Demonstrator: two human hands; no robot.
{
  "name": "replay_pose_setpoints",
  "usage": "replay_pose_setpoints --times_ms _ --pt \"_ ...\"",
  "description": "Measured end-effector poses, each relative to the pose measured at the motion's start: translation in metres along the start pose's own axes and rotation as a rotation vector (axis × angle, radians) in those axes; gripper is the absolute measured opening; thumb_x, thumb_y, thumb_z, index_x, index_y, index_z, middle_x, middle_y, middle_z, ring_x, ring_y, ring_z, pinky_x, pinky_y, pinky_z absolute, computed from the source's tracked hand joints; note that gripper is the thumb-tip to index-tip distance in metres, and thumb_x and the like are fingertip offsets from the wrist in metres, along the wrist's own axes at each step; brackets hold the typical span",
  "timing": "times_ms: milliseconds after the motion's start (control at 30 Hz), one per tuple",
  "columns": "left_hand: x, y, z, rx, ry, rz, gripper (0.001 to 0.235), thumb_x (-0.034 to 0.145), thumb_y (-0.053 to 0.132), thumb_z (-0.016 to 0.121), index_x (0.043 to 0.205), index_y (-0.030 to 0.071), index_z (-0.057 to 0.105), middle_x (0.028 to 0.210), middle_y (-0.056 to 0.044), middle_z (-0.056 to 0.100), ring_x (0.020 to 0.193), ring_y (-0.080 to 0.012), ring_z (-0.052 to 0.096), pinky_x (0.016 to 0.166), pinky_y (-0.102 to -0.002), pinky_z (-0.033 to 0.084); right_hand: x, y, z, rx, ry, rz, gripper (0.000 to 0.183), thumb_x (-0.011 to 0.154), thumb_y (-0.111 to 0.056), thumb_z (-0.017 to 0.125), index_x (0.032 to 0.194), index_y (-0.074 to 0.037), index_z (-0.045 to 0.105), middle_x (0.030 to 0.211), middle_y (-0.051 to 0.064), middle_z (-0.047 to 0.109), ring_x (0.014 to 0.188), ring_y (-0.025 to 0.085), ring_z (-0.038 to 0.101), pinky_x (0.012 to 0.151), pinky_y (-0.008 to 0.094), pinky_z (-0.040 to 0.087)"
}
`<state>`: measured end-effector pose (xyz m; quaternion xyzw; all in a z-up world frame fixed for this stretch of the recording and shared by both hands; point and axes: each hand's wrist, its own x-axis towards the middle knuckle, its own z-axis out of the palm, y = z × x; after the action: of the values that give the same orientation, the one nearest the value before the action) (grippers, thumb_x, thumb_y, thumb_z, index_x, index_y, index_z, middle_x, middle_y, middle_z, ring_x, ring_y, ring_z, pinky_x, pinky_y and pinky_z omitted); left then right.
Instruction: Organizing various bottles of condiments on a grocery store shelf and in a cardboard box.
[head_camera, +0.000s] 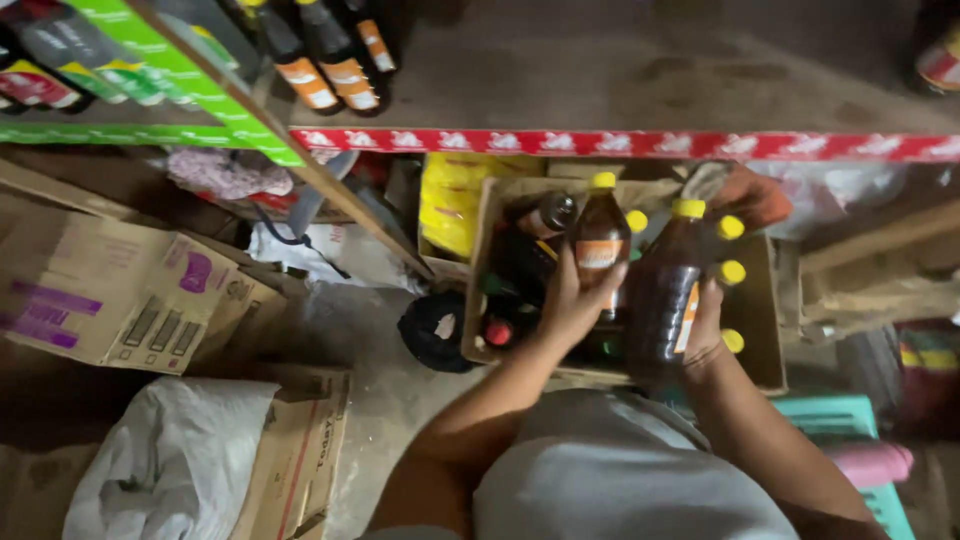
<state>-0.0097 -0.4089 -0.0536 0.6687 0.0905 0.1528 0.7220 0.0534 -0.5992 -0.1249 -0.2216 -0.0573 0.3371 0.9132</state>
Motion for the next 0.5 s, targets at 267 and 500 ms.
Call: replay_pose_setpoints --times_ms 267,500 --pt "0.003 -0.036 -0.077 -0.108 0.143 -0.128 0.073 0.089 0.037 0.074 0.146 0.009 0.039 0.12 -0.007 0.065 0.103 -0.0193 0.064 0.088 -0.036 0.055 0.054 0.045 -0.01 -0.114 -0.07 0.327 0.083 0.082 -0.052 0.082 0.144 -0.003 0.054 0.129 0.015 0.068 0.113 0.03 0.068 0.098 0.047 0.055" --pt "0.028 -0.053 -0.158 0.139 0.439 0.005 0.071 0.1 0.038 0.077 0.15 0.003 0.041 0.141 -0.009 0.053 0.125 -0.0211 0.054 0.101 -0.037 0.047 0.105 0.077 0.133 -0.513 -0.128 0.234 0.058 0.082 -0.032 0.083 0.129 -0.005 0.063 0.113 0.009 0.072 0.101 0.024 0.071 0.089 0.044 0.059"
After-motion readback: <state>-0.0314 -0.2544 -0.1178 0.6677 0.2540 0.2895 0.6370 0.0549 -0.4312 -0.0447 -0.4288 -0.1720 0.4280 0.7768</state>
